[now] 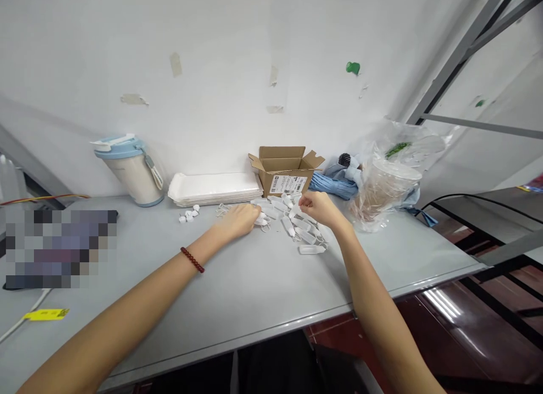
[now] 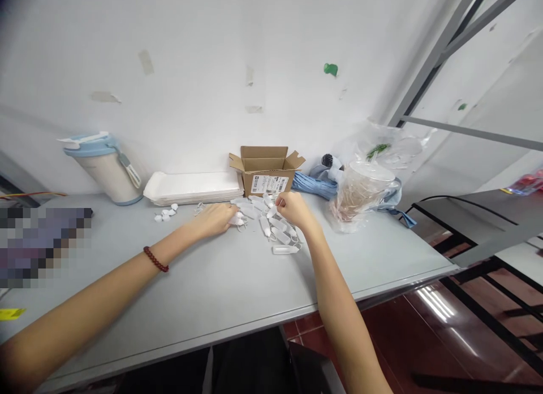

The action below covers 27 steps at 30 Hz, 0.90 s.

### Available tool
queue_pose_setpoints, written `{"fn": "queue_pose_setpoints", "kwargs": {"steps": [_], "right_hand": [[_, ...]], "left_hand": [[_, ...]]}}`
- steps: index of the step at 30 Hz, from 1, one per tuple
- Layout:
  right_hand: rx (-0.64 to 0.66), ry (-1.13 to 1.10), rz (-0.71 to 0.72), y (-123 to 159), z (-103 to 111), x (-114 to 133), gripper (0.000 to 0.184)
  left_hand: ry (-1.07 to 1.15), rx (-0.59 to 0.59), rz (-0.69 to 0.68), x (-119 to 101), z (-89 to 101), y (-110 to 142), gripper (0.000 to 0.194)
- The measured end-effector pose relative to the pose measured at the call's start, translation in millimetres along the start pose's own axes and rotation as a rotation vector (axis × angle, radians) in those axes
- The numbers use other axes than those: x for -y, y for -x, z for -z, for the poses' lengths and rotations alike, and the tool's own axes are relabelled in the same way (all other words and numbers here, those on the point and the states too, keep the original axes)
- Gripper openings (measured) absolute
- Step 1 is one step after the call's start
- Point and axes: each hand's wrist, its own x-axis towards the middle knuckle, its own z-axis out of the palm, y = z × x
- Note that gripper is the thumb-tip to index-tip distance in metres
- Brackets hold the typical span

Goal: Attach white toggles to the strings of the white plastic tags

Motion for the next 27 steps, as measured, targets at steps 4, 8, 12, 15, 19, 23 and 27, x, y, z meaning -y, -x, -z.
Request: {"fn": "queue_pose_setpoints", "kwargs": {"steps": [4,8,12,15,19,23,27], "right_hand": [[0.021,0.176,0.117,-3.1,-13.3,-7.0,0.041],[0.079,0.237,0.178,-6.2,-28.8,-8.7,0.036],[0.081,0.28,0.2,-5.8,-31.1,-6.4,0.027],[0.091,0.266,0.125,-3.1,-21.8,-0.6,0.025],[0.137,0.259,-0.056,3.6,-8.1,9.6,0.027],[0.288,0.33,-0.078,10.2,-7.3,16.6,0.024],[0.385,0.394,-0.135,11.3,-12.4,18.9,0.015]], "left_hand": [[0.039,0.015,0.02,-6.3,10.8,11.7,0.011],[0.185,-0.006,0.084,-7.5,13.8,41.7,0.013],[0.659,-0.2,0.22,-5.1,0.8,66.4,0.018],[1.088,-0.27,0.495,-8.1,-7.2,72.9,0.021],[1.461,-0.275,0.628,-14.5,-7.3,71.2,0.02],[1.491,-0.267,0.626,-13.9,-6.7,70.3,0.017],[1.542,-0.256,0.616,-11.1,-7.8,72.0,0.018]]}}
